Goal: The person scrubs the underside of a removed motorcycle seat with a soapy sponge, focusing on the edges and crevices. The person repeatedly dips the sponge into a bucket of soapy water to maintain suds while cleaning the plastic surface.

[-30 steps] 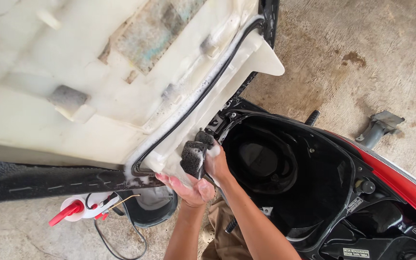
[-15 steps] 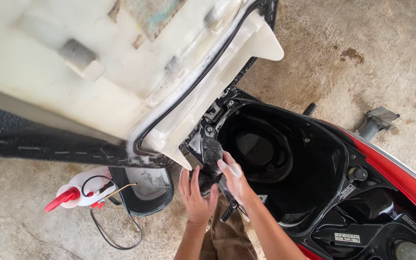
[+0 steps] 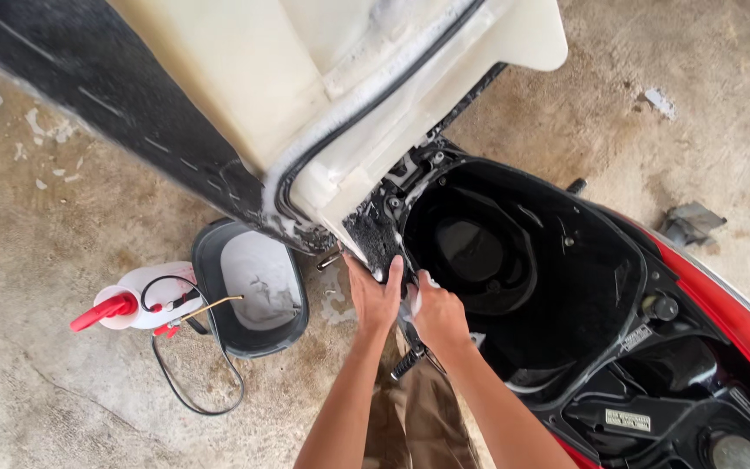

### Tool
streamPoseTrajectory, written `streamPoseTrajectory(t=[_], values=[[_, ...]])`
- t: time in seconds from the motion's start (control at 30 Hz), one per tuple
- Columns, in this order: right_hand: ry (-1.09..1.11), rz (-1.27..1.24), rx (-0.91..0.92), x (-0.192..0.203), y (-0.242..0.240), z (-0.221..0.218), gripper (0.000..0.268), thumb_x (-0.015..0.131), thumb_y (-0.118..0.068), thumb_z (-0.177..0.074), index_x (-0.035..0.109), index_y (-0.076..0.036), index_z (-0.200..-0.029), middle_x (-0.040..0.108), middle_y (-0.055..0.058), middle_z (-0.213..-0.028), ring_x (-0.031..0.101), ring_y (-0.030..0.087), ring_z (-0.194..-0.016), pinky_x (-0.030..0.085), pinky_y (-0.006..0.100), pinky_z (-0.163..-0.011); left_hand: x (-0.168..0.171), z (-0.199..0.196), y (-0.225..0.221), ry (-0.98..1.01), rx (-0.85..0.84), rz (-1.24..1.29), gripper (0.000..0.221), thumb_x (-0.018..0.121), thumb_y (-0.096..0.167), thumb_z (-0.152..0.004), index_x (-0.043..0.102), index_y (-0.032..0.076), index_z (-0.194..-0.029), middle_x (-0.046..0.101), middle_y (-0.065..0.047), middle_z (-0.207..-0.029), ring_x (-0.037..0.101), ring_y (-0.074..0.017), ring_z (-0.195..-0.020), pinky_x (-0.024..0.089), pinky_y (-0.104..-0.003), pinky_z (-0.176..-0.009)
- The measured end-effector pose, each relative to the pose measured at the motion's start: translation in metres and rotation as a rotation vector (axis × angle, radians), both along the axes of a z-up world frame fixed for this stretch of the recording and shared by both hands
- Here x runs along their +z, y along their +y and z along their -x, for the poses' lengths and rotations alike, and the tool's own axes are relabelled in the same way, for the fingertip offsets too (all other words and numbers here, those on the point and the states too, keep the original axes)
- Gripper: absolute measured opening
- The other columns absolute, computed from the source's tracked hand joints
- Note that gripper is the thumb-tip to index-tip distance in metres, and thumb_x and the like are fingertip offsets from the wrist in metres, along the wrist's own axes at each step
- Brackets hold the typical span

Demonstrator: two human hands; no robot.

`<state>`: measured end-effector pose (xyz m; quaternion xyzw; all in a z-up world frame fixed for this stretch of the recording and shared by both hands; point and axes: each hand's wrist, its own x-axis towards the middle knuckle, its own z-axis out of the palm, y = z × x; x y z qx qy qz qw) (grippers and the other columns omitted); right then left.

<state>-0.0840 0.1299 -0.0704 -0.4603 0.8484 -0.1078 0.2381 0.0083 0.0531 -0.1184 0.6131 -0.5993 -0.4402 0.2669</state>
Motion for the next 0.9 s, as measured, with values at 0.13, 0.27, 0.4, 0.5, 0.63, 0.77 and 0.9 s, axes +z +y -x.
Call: streamPoseTrajectory(t=[0.13, 0.27, 0.4, 0.5, 0.63, 0.77, 0.9], values=[[-0.038, 0.001, -0.005, -0.005, -0.007, 0.005, 0.032, 0.055, -0.028, -0.100, 0.057, -0.002, -0.118, 0.068, 0.025, -0.068, 0.070, 0.043, -0.064, 0.057, 0.050, -0.061, 0.008, 0.019, -0.023, 0.238, 0.210, -0.104, 0.072, 0.057, 0.052, -0.097, 0.044, -0.001, -0.143, 0.067, -0.025, -0.131, 0.068, -0.0397, -0.121, 0.051, -0.047, -0.103], [-0.017, -0.036, 0.016, -0.003, -0.007, 0.001, 0.029, 0.053, -0.030, -0.101, 0.057, -0.003, -0.111, 0.069, 0.023, -0.068, 0.070, 0.043, -0.065, 0.056, 0.050, -0.062, 0.021, 0.024, -0.029, 0.344, 0.579, -0.197, 0.067, 0.057, 0.046, -0.104, 0.037, 0.000, -0.149, 0.053, -0.025, -0.139, 0.057, -0.0366, -0.124, 0.042, -0.043, -0.103], [0.032, -0.080, 0.024, -0.002, -0.005, 0.002, 0.029, 0.052, -0.032, -0.103, 0.057, -0.004, -0.109, 0.069, 0.022, -0.069, 0.070, 0.041, -0.066, 0.057, 0.049, -0.061, 0.024, 0.026, -0.028, 0.688, 0.788, -0.167, 0.063, 0.058, 0.037, -0.100, 0.040, -0.002, -0.147, 0.051, -0.022, -0.133, 0.053, -0.0294, -0.112, 0.041, -0.041, -0.092], [0.003, -0.006, 0.026, -0.004, -0.008, 0.005, 0.027, 0.053, -0.028, -0.101, 0.057, -0.002, -0.109, 0.070, 0.022, -0.073, 0.070, 0.040, -0.065, 0.057, 0.047, -0.058, -0.001, 0.016, -0.025, 0.679, 0.772, 0.005, 0.063, 0.062, 0.033, -0.099, 0.038, -0.002, -0.145, 0.056, -0.015, -0.132, 0.057, -0.0237, -0.113, 0.044, -0.037, -0.097], [-0.027, 0.027, 0.025, -0.010, -0.007, 0.005, 0.028, 0.053, -0.026, -0.101, 0.057, 0.000, -0.110, 0.071, 0.021, -0.077, 0.071, 0.039, -0.065, 0.057, 0.046, -0.057, -0.042, 0.012, -0.045, 0.497, 0.687, -0.253, 0.052, 0.052, 0.038, -0.102, 0.048, -0.002, -0.135, 0.062, -0.015, -0.112, 0.057, -0.0236, -0.098, 0.046, -0.036, -0.090], [-0.030, 0.011, 0.023, -0.009, -0.009, 0.005, 0.026, 0.053, -0.026, -0.102, 0.057, -0.001, -0.108, 0.071, 0.021, -0.077, 0.071, 0.039, -0.066, 0.057, 0.045, -0.058, -0.030, 0.013, -0.075, 0.279, 0.565, -0.853, 0.057, 0.049, 0.047, -0.101, 0.049, -0.001, -0.132, 0.055, -0.014, -0.104, 0.054, -0.0292, -0.089, 0.042, -0.044, -0.077], [-0.001, -0.066, 0.023, -0.006, -0.008, 0.004, 0.027, 0.053, -0.026, -0.101, 0.056, -0.002, -0.111, 0.071, 0.020, -0.073, 0.072, 0.038, -0.066, 0.058, 0.044, -0.058, 0.001, 0.012, -0.056, 0.700, 0.754, -0.712, 0.045, 0.051, 0.037, -0.097, 0.043, 0.006, -0.129, 0.056, -0.014, -0.105, 0.060, -0.0261, -0.090, 0.051, -0.043, -0.078]])
